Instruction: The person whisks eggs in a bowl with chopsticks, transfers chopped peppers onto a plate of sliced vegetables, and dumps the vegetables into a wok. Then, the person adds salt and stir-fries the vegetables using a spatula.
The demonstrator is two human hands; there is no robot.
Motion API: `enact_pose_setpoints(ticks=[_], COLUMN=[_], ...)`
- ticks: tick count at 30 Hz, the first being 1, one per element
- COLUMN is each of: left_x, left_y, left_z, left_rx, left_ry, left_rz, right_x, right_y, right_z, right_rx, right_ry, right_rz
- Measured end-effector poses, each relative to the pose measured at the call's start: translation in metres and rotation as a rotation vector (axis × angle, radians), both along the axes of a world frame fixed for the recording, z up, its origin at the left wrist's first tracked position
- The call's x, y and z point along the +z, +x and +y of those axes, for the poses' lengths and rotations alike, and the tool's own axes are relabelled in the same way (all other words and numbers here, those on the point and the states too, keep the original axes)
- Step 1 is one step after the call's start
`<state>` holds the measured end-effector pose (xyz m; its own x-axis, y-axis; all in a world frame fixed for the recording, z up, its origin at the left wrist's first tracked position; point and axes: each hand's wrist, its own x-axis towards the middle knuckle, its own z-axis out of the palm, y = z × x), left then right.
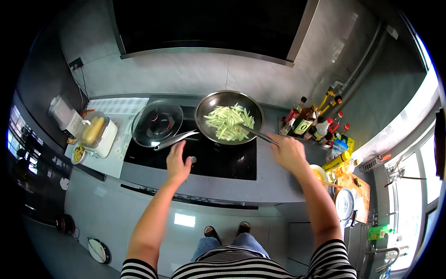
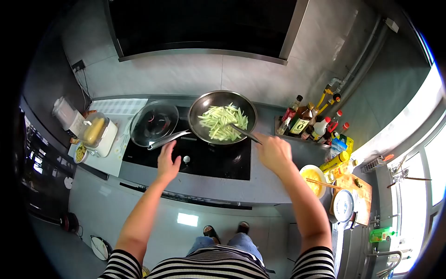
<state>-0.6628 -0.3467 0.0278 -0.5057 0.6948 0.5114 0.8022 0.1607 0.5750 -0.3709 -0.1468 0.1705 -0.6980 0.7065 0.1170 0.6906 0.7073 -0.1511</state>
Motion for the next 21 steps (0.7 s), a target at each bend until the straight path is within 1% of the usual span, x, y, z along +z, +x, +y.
enact_pose_setpoints(ticks=[1, 2, 3, 5, 6, 7, 8, 9, 10, 11, 13, 15, 16, 19, 21], left_x=[-0.006, -0.01, -0.011, -0.013, -0.014, -0.016, -0.014, -0.013, -0.01, -0.008, -0.007, -0.001, 0.0, -0.006, -0.011], left_y=[-0.016, -0.028, -0.038, -0.049, -0.054, -0.059, -0.061, -0.061, -0.061, -0.063, -0.066, -0.071, -0.072, -0.079, -0.081], left_z=[0.001, 0.002, 0.004, 0.011, 0.016, 0.019, 0.02, 0.019, 0.017, 0.017, 0.017, 0.018, 0.018, 0.019, 0.021], left_rx=[0.062, 0.099, 0.137, 0.177, 0.198, 0.223, 0.224, 0.212, 0.2, 0.185, 0.208, 0.195, 0.199, 0.187, 0.177], left_ry=[-0.112, -0.172, -0.235, -0.35, -0.403, -0.456, -0.528, -0.535, -0.543, -0.549, -0.506, -0.507, -0.499, -0.497, -0.456], left_rz=[0.012, 0.068, 0.124, 0.181, 0.206, 0.231, 0.199, 0.208, 0.217, 0.231, 0.27, 0.277, 0.263, 0.247, 0.258], right_x=[0.016, 0.025, 0.022, 0.003, -0.024, -0.043, -0.059, -0.063, -0.063, -0.06, -0.035, -0.003, 0.007, 0.002, -0.021], right_y=[0.007, 0.009, 0.003, -0.018, -0.03, -0.043, -0.056, -0.065, -0.072, -0.07, -0.053, -0.032, -0.023, -0.037, -0.055], right_z=[-0.005, -0.009, -0.01, -0.005, 0.008, 0.019, 0.027, 0.03, 0.036, 0.04, 0.047, 0.05, 0.054, 0.063, 0.074], right_rx=[0.033, 0.049, 0.025, -0.018, -0.038, -0.03, -0.02, -0.009, -0.077, -0.067, -0.05, 0.023, 0.078, 0.15, 0.123], right_ry=[0.018, 0.012, 0.003, -0.011, -0.03, -0.008, 0.009, 0.024, -0.036, -0.014, 0.035, 0.132, 0.142, 0.184, 0.197], right_rz=[-0.027, -0.055, -0.086, -0.143, -0.147, -0.108, -0.069, -0.031, -0.086, -0.084, -0.081, -0.205, -0.198, -0.358, -0.263])
